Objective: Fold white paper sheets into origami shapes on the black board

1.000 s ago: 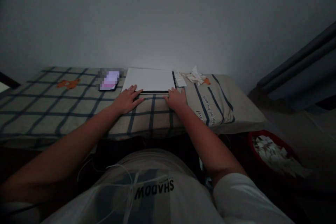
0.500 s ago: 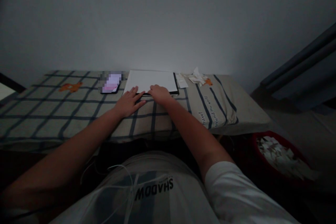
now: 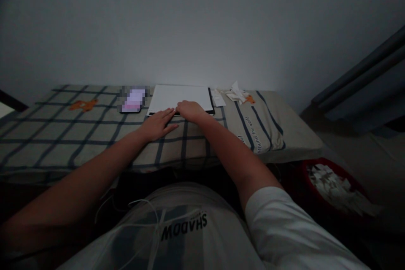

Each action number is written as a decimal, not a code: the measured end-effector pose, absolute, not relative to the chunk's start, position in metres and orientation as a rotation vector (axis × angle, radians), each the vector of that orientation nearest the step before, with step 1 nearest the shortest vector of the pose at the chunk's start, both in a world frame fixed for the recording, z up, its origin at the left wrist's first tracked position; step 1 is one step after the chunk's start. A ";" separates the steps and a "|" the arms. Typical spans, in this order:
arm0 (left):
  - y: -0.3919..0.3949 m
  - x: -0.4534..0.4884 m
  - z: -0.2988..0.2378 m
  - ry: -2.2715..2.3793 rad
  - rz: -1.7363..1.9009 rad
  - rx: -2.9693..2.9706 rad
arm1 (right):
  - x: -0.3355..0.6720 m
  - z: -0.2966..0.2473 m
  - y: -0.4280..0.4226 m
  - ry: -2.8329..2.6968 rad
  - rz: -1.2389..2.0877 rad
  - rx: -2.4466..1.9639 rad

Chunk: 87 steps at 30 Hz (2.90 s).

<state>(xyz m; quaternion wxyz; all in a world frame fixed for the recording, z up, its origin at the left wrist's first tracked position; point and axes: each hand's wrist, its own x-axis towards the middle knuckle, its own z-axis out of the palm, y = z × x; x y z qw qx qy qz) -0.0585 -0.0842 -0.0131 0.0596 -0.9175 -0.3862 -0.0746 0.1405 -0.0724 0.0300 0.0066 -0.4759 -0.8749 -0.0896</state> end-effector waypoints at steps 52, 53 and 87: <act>-0.091 0.032 0.013 -1.230 -0.173 -2.782 | 0.228 0.025 -0.087 -2.702 -0.282 -1.649; -0.092 0.034 0.013 -1.243 -0.167 -2.775 | 0.230 0.025 -0.088 -2.699 -0.279 -1.658; -0.090 0.014 -0.007 -1.243 -0.344 -2.819 | 0.207 0.009 -0.122 -2.384 -0.121 -1.841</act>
